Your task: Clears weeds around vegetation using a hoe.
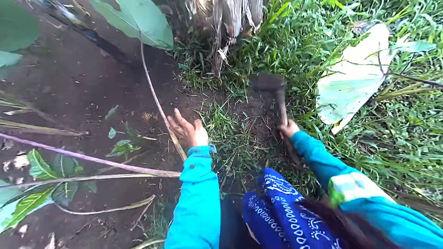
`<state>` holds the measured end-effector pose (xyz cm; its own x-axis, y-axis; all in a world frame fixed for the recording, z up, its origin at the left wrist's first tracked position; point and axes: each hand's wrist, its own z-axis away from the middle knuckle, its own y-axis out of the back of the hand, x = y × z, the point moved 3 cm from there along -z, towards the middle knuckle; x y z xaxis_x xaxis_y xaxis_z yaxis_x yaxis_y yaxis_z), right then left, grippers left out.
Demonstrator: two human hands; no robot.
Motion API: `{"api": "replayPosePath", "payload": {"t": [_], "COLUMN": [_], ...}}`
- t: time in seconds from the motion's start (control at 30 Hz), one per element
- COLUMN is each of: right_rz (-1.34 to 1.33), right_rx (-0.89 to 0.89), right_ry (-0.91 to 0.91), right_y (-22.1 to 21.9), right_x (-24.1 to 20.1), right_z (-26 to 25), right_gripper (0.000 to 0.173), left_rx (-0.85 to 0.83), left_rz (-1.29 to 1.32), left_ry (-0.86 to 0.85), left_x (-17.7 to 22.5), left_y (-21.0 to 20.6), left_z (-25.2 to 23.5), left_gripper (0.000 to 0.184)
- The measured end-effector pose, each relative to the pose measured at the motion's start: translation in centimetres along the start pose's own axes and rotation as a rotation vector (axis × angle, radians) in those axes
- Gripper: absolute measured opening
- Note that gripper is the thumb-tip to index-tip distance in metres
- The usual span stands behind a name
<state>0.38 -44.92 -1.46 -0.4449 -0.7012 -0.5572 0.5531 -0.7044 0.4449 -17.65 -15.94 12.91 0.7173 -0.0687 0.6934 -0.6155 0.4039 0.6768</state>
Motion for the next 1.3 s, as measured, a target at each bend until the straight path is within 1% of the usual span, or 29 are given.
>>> {"api": "replayPosePath", "payload": {"t": [0.03,0.1,0.13,0.17,0.2,0.27,0.33,0.37,0.4,0.43,0.5,0.57,0.6,0.63,0.7,0.77,0.8,0.83,0.9,0.93,0.97,1.0,1.03,1.07,1.1,1.17,1.2,1.23,1.3], "right_rz": [-0.151,-0.355,-0.374,-0.284,-0.117,0.206,0.372,0.357,0.292,0.189,-0.074,-0.266,-0.284,-0.215,0.113,0.418,0.464,0.430,0.169,0.050,-0.012,-0.025,0.023,0.097,0.124,0.244,0.238,0.183,-0.024], "right_rx": [0.049,0.147,0.181,0.183,0.169,0.064,-0.201,-0.247,-0.230,-0.163,0.054,0.189,0.197,0.193,0.078,-0.157,-0.211,-0.198,-0.042,0.010,-0.047,-0.139,-0.111,0.045,0.435,-0.014,-0.113,-0.107,0.057], "right_ry": [-0.026,-0.045,-0.035,-0.021,0.015,0.114,0.035,0.019,0.023,0.045,0.101,0.056,0.014,-0.004,0.043,0.013,0.017,0.045,0.076,0.025,-0.107,-0.234,-0.215,-0.052,0.278,0.059,-0.028,-0.048,-0.010], "right_y": [-0.2,-1.3,-2.5,-4.2,-6.3,-8.9,-7.3,-5.8,-4.2,-2.7,-1.1,-0.9,-1.7,-3.2,-6.2,-5.7,-4.8,-3.7,-2.6,-2.3,-1.7,-1.2,-2.0,-3.5,-5.9,-3.6,-2.1,-0.9,0.2], "right_x": [-2.6,-9.0,-10.7,-10.8,-8.7,-2.2,1.1,1.1,0.2,-1.3,-5.6,-10.0,-10.5,-9.1,-3.1,1.1,1.5,0.8,-2.7,-6.1,-9.9,-12.2,-11.5,-8.1,-2.3,1.7,2.0,1.1,-2.3], "right_z": [-0.5,-2.8,-3.7,-4.0,-3.6,-1.8,1.1,2.0,2.2,1.7,-0.8,-3.9,-4.7,-4.9,-3.4,-0.2,1.0,1.6,1.9,2.6,4.2,5.7,6.1,5.6,3.3,1.7,1.4,0.9,-1.4], "right_gripper": [0.042,0.046,0.050,0.051,0.051,0.055,0.059,0.058,0.055,0.051,0.047,0.055,0.057,0.057,0.053,0.058,0.058,0.057,0.051,0.048,0.050,0.054,0.054,0.051,0.045,0.054,0.055,0.051,0.043], "left_rx": [0.002,0.013,0.014,0.012,0.012,0.027,0.043,0.046,0.053,0.065,0.103,0.118,0.115,0.116,0.119,0.108,0.103,0.103,0.098,0.101,0.101,0.093,0.083,0.078,0.078,0.083,0.088,0.086,0.071], "left_rz": [-0.001,0.023,0.027,0.020,0.001,-0.028,-0.036,-0.025,-0.011,0.006,0.018,0.000,-0.004,-0.007,-0.003,0.005,0.015,0.031,0.020,0.009,-0.001,-0.009,-0.007,-0.006,-0.003,-0.013,-0.021,-0.012,0.006], "left_ry": [-0.008,-0.021,-0.021,-0.020,-0.020,-0.037,-0.053,-0.050,-0.048,-0.050,-0.045,-0.033,-0.021,-0.010,0.004,0.013,0.008,-0.006,-0.029,-0.030,-0.028,-0.013,0.003,0.012,0.014,-0.002,-0.010,-0.014,-0.008], "left_x": [0.1,0.4,0.3,0.2,-0.1,-0.5,-1.5,-1.7,-1.9,-2.1,-2.4,-2.7,-2.9,-3.0,-3.1,-3.2,-3.2,-3.0,-2.8,-2.7,-2.6,-2.3,-2.0,-1.8,-1.7,-2.1,-2.3,-2.1,-1.3], "left_y": [0.0,0.1,0.0,-0.1,-0.2,-0.3,-0.4,-0.3,0.0,0.5,1.4,2.2,2.3,2.4,2.3,2.0,2.0,1.9,1.9,2.0,2.0,1.9,1.8,1.7,1.3,0.9,0.7,0.7,1.1], "left_z": [0.1,0.0,0.0,0.1,0.2,-0.4,-0.9,-1.0,-1.0,-0.9,-0.7,-0.6,-0.5,-0.4,-0.9,-1.2,-1.1,-1.0,-0.6,-0.7,-0.8,-0.7,-0.5,-0.5,-0.8,-1.3,-1.3,-1.2,-0.6], "left_gripper": [0.070,0.071,0.072,0.072,0.072,0.071,0.072,0.072,0.072,0.073,0.075,0.075,0.075,0.075,0.076,0.077,0.077,0.077,0.079,0.079,0.079,0.078,0.076,0.075,0.075,0.076,0.076,0.075,0.074]}}
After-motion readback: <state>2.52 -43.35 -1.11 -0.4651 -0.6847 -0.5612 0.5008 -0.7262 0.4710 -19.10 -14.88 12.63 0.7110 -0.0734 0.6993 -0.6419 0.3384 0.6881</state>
